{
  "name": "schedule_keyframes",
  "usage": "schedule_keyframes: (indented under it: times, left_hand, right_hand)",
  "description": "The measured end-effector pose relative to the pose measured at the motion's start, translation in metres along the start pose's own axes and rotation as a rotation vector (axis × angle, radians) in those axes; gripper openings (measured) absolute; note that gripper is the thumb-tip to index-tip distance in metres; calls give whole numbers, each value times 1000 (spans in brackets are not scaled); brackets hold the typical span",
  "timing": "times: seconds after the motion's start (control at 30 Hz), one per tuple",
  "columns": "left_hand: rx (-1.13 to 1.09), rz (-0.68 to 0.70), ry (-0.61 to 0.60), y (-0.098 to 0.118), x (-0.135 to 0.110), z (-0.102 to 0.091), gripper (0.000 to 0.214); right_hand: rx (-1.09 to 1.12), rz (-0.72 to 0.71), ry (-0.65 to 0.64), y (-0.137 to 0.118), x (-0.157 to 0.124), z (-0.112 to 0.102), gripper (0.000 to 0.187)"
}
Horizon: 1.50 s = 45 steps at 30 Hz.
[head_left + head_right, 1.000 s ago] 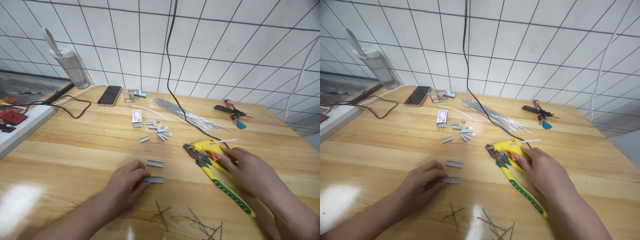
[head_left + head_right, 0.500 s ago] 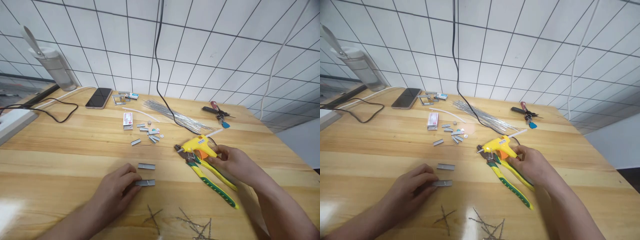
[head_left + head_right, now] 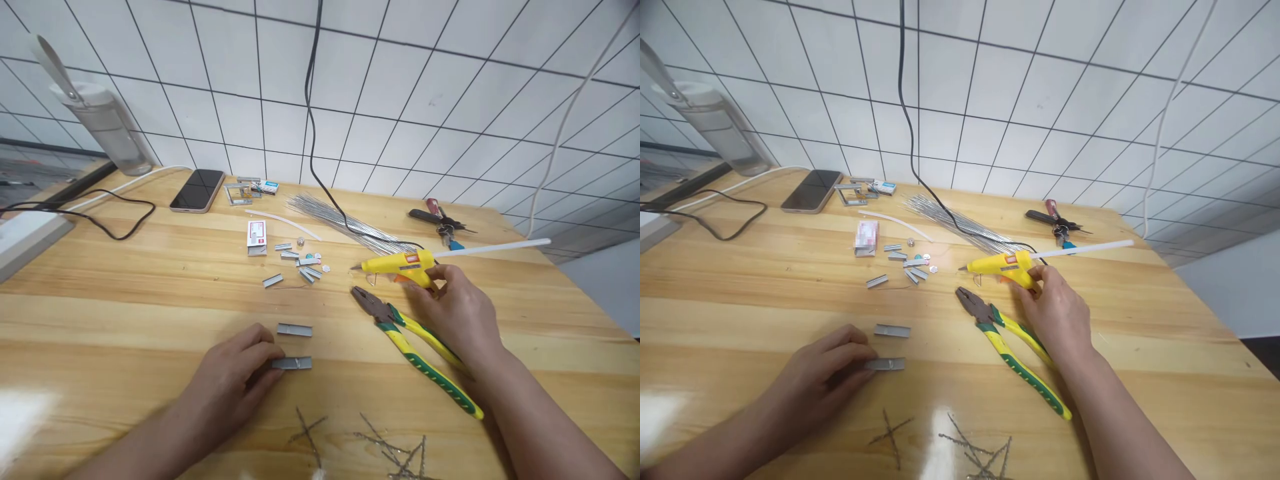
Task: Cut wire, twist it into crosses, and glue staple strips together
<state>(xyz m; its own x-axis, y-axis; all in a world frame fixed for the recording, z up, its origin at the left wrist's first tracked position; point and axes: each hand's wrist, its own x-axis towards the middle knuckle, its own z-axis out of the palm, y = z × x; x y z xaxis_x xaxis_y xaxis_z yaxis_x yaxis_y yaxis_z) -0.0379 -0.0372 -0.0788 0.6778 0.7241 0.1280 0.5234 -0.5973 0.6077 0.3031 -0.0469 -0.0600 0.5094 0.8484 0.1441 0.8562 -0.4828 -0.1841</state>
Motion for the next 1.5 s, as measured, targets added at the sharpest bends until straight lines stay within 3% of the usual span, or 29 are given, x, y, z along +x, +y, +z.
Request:
schedule_keyframes:
  times: [0.17,0.23,0.3,0.4,0.47,0.53,0.67,0.8,0.93,1.5]
  left_hand:
    - [-30,-3,-12,1,-1,0,15]
    - [-40,-6,-10,2,-2,-1,15]
    - [-49,-9,-7,3,-1,-1,13]
    - [-58,-10,-6,4,-1,-2,12]
    - [-58,-7,-6,4,-1,-2,11]
    - [-54,-6,0,4,0,-1,12]
    - [-50,10,17,4,-2,0,10]
    - [-35,17,12,4,-2,1,9]
    - [-26,8,6,4,-2,2,10]
    - [-16,22,22,5,-1,2,9]
  right_hand:
    - [-109,-51,-133,2,-11,-26,45]
    - [-180,-81,-127,1,-21,-40,48]
    - [-211,-144,-80,-5,-35,-49,36]
    - [84,-496,-34,-25,-61,-49,24]
    - [302,-737,-160,-44,-76,-40,18]
    - [409,-813,-243,-63,-86,-27,16]
    - [411,-835,-356,-87,-96,-2,17]
    - [399,-843,-345,-91,-99,9,15]
    - [410,-863,-298,-91,-101,12,15]
    - [454,-841,-319,-93,-100,11,18]
